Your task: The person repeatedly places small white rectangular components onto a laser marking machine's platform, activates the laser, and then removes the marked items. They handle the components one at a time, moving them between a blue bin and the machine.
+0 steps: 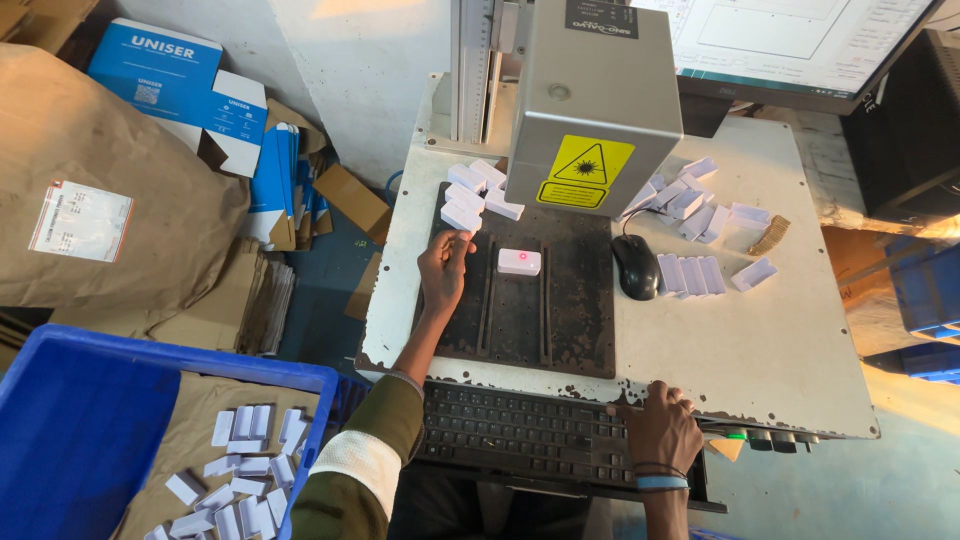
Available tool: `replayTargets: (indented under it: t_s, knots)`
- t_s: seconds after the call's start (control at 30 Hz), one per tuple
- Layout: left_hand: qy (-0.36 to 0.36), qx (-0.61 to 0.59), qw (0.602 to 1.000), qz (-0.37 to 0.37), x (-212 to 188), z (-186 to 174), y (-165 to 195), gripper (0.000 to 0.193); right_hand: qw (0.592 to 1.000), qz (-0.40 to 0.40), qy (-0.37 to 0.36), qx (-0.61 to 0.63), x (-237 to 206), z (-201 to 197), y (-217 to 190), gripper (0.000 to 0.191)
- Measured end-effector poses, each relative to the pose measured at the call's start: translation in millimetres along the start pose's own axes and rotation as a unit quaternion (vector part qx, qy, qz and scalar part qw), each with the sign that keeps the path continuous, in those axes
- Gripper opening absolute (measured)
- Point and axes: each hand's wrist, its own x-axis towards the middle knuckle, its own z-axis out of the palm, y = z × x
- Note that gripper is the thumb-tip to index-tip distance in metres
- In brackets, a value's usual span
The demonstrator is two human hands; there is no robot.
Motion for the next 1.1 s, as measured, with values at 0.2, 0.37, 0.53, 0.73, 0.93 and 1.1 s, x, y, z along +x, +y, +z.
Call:
replayTargets:
  t_s: [0.2,0.37,0.53,0.73,0.93,1.1]
  knots:
    - [0.002,0.010,1.000,0.003,-0.7,-0.3,3.3,0.035,1.000,0.005,-0.004,0.010,-1.2,-2.7,-2.5,0.065]
    - [-0.002,0.011,1.000,0.006,-0.4,-0.4,4.9,0.033,1.000,0.009,-0.013,0.012,-2.5,-5.1,-4.0,0.067]
    - [-0.002,0.014,1.000,0.012,-0.8,-0.6,5.0,0.032,1.000,-0.005,0.005,0.012,-3.3,-2.9,-2.8,0.068]
    - [-0.004,-0.002,1.000,0.014,0.0,-0.2,5.0,0.032,1.000,-0.002,0.007,-0.007,-1.4,0.8,-2.2,0.064]
    - [-0.004,0.000,1.000,0.013,-1.1,-0.1,5.1,0.032,1.000,0.015,-0.022,-0.001,-2.3,-3.0,-3.5,0.066]
    - [-0.005,0.012,1.000,0.009,-0.9,-0.1,5.2,0.031,1.000,0.005,-0.004,0.000,-2.8,-4.5,-3.9,0.067]
